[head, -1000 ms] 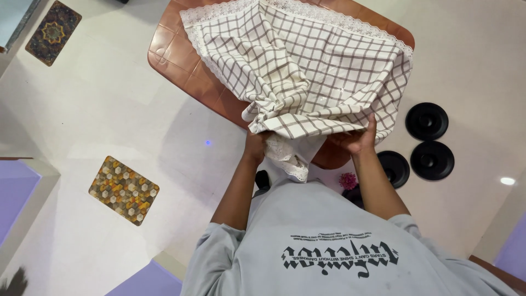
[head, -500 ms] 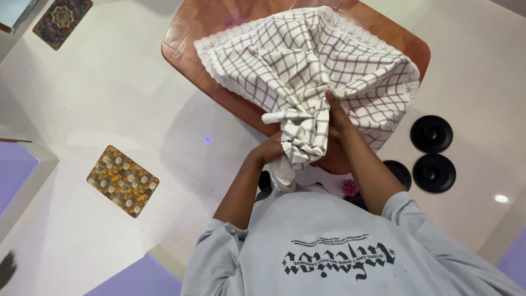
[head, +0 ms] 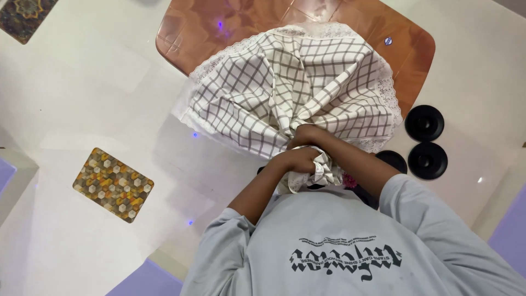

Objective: The person removes a checkered tablecloth from a wooden table, folds it into a compact bundle, and then spreads it back out to cover the table surface. The person smooths the cloth with both hands to align the pattern and edges.

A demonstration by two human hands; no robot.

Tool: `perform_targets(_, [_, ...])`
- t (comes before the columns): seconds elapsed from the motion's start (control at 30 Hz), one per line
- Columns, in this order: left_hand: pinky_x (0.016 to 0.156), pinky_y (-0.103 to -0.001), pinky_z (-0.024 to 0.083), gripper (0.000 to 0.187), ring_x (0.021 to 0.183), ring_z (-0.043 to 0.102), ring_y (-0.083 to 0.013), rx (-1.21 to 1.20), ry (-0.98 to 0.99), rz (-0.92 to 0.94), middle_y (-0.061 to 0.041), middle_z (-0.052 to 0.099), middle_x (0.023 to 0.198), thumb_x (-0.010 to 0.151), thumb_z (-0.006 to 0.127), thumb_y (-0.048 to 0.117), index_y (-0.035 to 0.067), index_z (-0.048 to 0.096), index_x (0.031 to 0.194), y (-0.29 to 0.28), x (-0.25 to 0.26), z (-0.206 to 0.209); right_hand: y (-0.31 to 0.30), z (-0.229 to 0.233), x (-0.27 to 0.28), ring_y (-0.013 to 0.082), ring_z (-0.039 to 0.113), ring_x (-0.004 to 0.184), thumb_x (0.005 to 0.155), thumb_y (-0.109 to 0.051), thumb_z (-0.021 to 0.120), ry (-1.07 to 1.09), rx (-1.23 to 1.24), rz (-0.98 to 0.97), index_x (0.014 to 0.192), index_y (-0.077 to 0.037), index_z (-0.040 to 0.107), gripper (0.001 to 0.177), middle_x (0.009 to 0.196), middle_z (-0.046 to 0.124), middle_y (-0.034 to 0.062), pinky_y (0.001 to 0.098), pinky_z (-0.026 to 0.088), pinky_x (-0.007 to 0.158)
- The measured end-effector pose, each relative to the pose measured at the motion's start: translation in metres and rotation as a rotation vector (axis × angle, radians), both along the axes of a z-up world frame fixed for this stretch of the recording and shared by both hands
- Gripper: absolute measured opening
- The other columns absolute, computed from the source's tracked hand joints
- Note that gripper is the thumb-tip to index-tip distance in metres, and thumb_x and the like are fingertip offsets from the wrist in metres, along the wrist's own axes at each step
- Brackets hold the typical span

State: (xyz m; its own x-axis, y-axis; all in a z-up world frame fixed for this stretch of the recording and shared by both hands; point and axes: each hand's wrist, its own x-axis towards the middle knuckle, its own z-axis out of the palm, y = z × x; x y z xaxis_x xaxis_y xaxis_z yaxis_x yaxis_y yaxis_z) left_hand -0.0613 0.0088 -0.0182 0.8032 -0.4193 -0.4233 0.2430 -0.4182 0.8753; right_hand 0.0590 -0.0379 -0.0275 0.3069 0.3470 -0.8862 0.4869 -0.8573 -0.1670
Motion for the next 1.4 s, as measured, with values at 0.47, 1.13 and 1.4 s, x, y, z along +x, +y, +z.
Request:
perform_targets(0.47, [0.102,-0.043,0.049,0.045,0.120,0.061,-0.0368,-0.185,-0.347,0.030,-0.021,0.066,0.131,0.086,0.067,0.019,0.000,0.066,0.126,0.049,-0.049,-0.033,-0.046,-0.048,-0.013,0.0406,0.070,0.100,0.073,-0.035,0.074,-0.399,0.523,-0.475,0.117,-0.003,0.071,0.054,0.107,0.073,0.0255,0.0477,0.055,0.086])
perform_targets(1.13, [0.119,-0.042,0.041,0.021,0.155,0.038,-0.0321,-0.468,-0.621,0.336,-0.010,0.050,0.159,0.088,0.076,0.010,0.005,0.080,0.108,0.031,-0.143,0.012,-0.179,0.045,-0.202,0.0374,0.059,0.125,0.075,-0.019,0.078,-0.647,0.944,-0.753,0.141,-0.003,0.056,0.071,0.137,0.062,0.0224,0.0430,0.046,0.102])
perform_targets(1.4, [0.126,-0.045,0.032,0.027,0.160,0.029,-0.0332,-0.490,-0.457,0.124,-0.010,0.049,0.160,0.090,0.076,0.016,0.006,0.076,0.115,-0.014,-0.230,0.017,-0.244,0.000,-0.338,0.0360,0.058,0.125,0.075,-0.022,0.083,-0.718,0.868,-0.885,0.142,-0.002,0.054,0.075,0.138,0.061,0.0216,0.0426,0.045,0.103])
